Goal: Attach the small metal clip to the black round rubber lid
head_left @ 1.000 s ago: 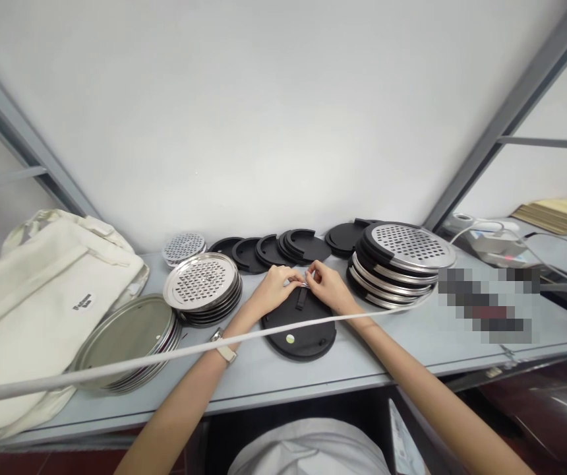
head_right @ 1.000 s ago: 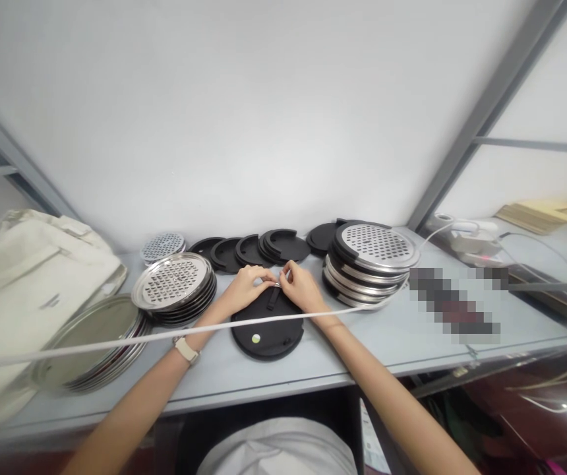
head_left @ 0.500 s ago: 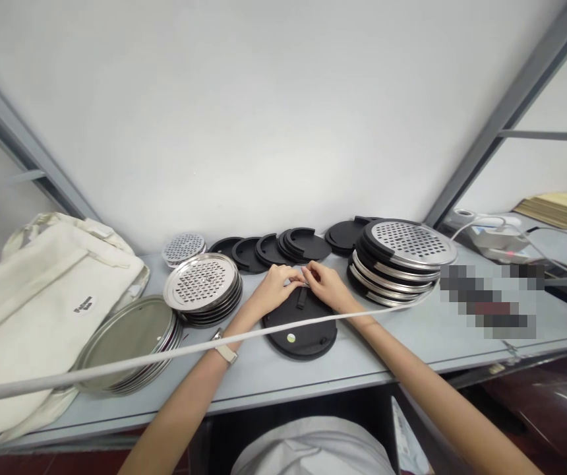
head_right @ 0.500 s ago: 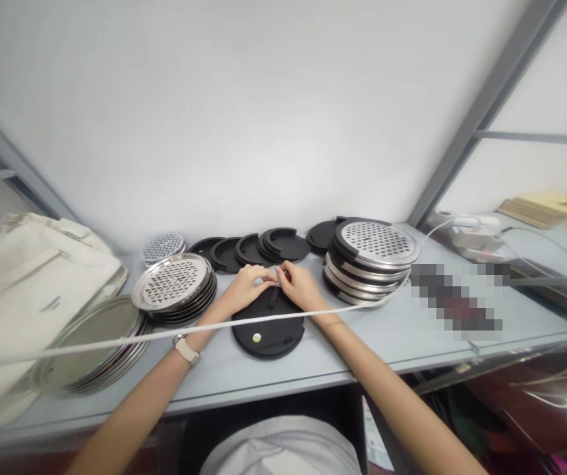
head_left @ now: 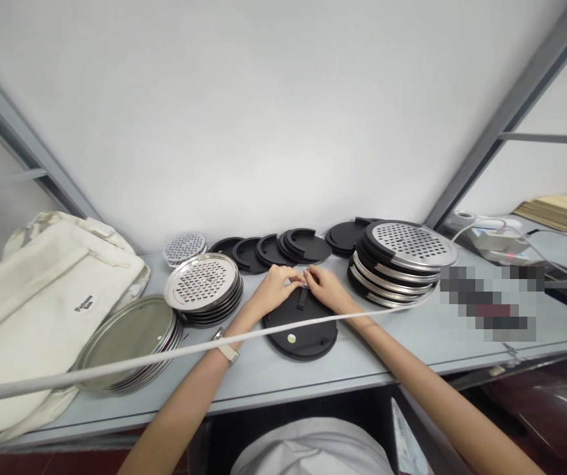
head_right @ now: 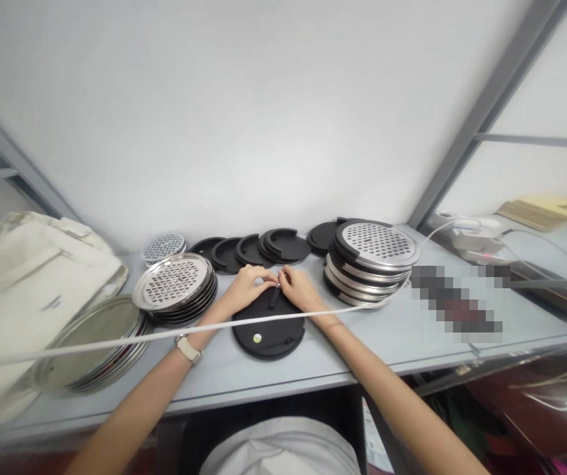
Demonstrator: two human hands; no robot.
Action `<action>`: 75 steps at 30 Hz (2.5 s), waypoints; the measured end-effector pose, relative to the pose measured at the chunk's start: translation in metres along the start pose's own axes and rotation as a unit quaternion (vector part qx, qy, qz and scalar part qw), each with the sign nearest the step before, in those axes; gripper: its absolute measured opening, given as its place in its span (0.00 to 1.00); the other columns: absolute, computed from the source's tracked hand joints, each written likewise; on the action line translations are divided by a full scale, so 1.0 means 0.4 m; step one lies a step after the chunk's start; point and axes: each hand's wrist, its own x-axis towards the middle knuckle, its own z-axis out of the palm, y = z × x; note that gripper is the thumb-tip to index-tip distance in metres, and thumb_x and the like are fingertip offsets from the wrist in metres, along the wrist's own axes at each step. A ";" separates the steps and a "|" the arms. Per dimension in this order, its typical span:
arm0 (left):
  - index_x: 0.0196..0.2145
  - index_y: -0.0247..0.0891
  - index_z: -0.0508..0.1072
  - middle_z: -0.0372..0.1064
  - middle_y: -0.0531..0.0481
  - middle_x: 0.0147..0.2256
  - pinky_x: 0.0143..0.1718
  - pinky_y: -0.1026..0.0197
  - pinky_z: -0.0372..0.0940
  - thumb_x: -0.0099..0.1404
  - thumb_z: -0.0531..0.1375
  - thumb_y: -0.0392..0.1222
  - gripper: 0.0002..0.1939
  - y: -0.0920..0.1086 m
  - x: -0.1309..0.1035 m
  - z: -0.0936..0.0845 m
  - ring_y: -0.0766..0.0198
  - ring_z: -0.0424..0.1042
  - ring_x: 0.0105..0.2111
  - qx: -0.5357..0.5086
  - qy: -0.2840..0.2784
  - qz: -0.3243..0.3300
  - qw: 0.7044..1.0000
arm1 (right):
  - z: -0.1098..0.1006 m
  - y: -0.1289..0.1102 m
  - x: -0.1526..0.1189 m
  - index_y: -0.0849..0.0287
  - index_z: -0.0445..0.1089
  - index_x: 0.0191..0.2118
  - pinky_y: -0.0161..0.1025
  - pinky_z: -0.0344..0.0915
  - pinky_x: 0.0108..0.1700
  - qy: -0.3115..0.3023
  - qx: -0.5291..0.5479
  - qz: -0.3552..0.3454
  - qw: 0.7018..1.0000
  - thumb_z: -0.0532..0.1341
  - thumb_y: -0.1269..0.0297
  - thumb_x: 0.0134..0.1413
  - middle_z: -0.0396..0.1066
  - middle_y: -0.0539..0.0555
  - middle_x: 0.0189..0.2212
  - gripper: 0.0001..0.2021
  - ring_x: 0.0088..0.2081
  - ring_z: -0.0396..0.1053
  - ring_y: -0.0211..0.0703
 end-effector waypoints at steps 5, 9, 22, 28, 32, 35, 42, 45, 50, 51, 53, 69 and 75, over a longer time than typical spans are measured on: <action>0.33 0.39 0.78 0.76 0.54 0.33 0.44 0.65 0.61 0.60 0.61 0.29 0.08 -0.007 0.003 0.003 0.65 0.73 0.35 -0.019 0.014 0.012 1.000 | 0.014 0.004 -0.005 0.59 0.61 0.27 0.34 0.53 0.30 0.012 -0.028 0.036 0.999 0.46 0.67 0.61 0.67 0.51 0.24 0.12 0.27 0.64 0.39; 0.32 0.39 0.79 0.76 0.54 0.32 0.43 0.65 0.62 0.59 0.61 0.29 0.08 -0.011 0.005 0.004 0.65 0.73 0.34 -0.024 0.013 0.005 1.000 | 0.022 0.009 -0.008 0.59 0.62 0.28 0.34 0.53 0.31 0.006 -0.055 0.059 0.997 0.46 0.68 0.61 0.69 0.53 0.25 0.12 0.28 0.66 0.40; 0.32 0.40 0.79 0.76 0.54 0.31 0.43 0.65 0.62 0.60 0.62 0.31 0.07 -0.013 0.003 0.006 0.65 0.73 0.33 -0.021 0.014 0.013 1.000 | 0.020 -0.003 -0.010 0.60 0.63 0.36 0.35 0.51 0.31 -0.025 -0.102 0.078 0.991 0.46 0.69 0.64 0.73 0.57 0.30 0.10 0.31 0.70 0.42; 0.33 0.42 0.78 0.76 0.56 0.32 0.46 0.62 0.59 0.60 0.62 0.31 0.07 -0.019 0.000 0.011 0.65 0.72 0.34 -0.006 0.019 0.017 1.000 | 0.012 -0.017 -0.013 0.61 0.63 0.37 0.36 0.48 0.29 -0.019 -0.129 0.086 0.988 0.46 0.68 0.64 0.73 0.56 0.29 0.10 0.29 0.69 0.41; 0.32 0.39 0.77 0.75 0.54 0.33 0.44 0.63 0.60 0.61 0.61 0.30 0.06 -0.019 -0.002 0.018 0.65 0.72 0.35 -0.009 0.026 0.012 1.000 | 0.010 -0.022 -0.016 0.61 0.63 0.39 0.36 0.46 0.28 -0.012 -0.148 0.093 0.985 0.46 0.67 0.65 0.72 0.56 0.27 0.10 0.27 0.68 0.42; 0.32 0.38 0.76 0.75 0.53 0.34 0.43 0.64 0.62 0.61 0.60 0.30 0.06 -0.017 -0.007 0.021 0.65 0.72 0.36 -0.007 0.024 0.005 1.000 | 0.011 -0.023 -0.015 0.61 0.63 0.38 0.37 0.44 0.27 -0.013 -0.159 0.092 0.983 0.46 0.66 0.65 0.72 0.56 0.26 0.10 0.27 0.68 0.42; 0.32 0.37 0.73 0.73 0.52 0.32 0.41 0.63 0.64 0.60 0.59 0.29 0.06 -0.029 -0.020 0.031 0.65 0.71 0.34 -0.010 0.053 -0.020 0.998 | 0.018 -0.017 0.001 0.60 0.62 0.39 0.37 0.44 0.26 -0.025 -0.189 0.032 0.981 0.45 0.65 0.66 0.72 0.56 0.26 0.11 0.26 0.69 0.42; 0.31 0.37 0.71 0.71 0.51 0.32 0.39 0.63 0.65 0.60 0.58 0.28 0.06 -0.040 -0.022 0.037 0.65 0.71 0.33 -0.011 0.071 -0.038 0.997 | 0.022 -0.011 0.023 0.60 0.61 0.40 0.36 0.45 0.26 -0.050 -0.164 -0.006 0.985 0.44 0.65 0.66 0.72 0.56 0.27 0.11 0.26 0.69 0.42; 0.31 0.37 0.69 0.69 0.51 0.31 0.39 0.62 0.66 0.59 0.56 0.26 0.07 -0.048 -0.023 0.045 0.65 0.69 0.33 0.009 0.106 -0.062 0.992 | 0.024 -0.004 0.072 0.58 0.61 0.37 0.32 0.50 0.29 -0.089 -0.125 -0.067 0.986 0.45 0.64 0.67 0.71 0.52 0.27 0.11 0.28 0.69 0.39; 0.31 0.37 0.68 0.68 0.51 0.31 0.39 0.61 0.66 0.59 0.56 0.26 0.08 -0.048 -0.024 0.045 0.65 0.69 0.33 0.015 0.112 -0.067 0.991 | 0.024 -0.003 0.080 0.57 0.62 0.36 0.32 0.51 0.29 -0.092 -0.121 -0.073 0.986 0.46 0.64 0.67 0.71 0.51 0.26 0.11 0.28 0.69 0.38; 0.31 0.37 0.68 0.68 0.51 0.31 0.39 0.61 0.65 0.59 0.56 0.26 0.08 -0.048 -0.024 0.046 0.64 0.69 0.33 0.026 0.119 -0.074 0.990 | 0.023 -0.003 0.088 0.57 0.62 0.36 0.31 0.51 0.30 -0.094 -0.114 -0.082 0.986 0.46 0.64 0.67 0.70 0.50 0.26 0.11 0.28 0.68 0.38; 0.33 0.38 0.72 0.72 0.52 0.33 0.44 0.60 0.62 0.62 0.58 0.31 0.05 -0.041 -0.017 0.018 0.64 0.71 0.36 0.053 0.088 -0.086 0.991 | 0.011 -0.012 0.082 0.58 0.64 0.36 0.33 0.50 0.30 -0.043 -0.130 -0.061 0.989 0.42 0.60 0.68 0.71 0.51 0.26 0.16 0.29 0.70 0.40; 0.32 0.38 0.74 0.74 0.52 0.34 0.44 0.60 0.61 0.61 0.58 0.30 0.06 -0.036 -0.013 0.015 0.63 0.71 0.36 0.064 0.077 -0.082 0.992 | 0.023 -0.032 0.079 0.58 0.65 0.34 0.33 0.51 0.30 -0.036 -0.156 -0.032 0.987 0.41 0.60 0.69 0.74 0.54 0.29 0.19 0.32 0.72 0.41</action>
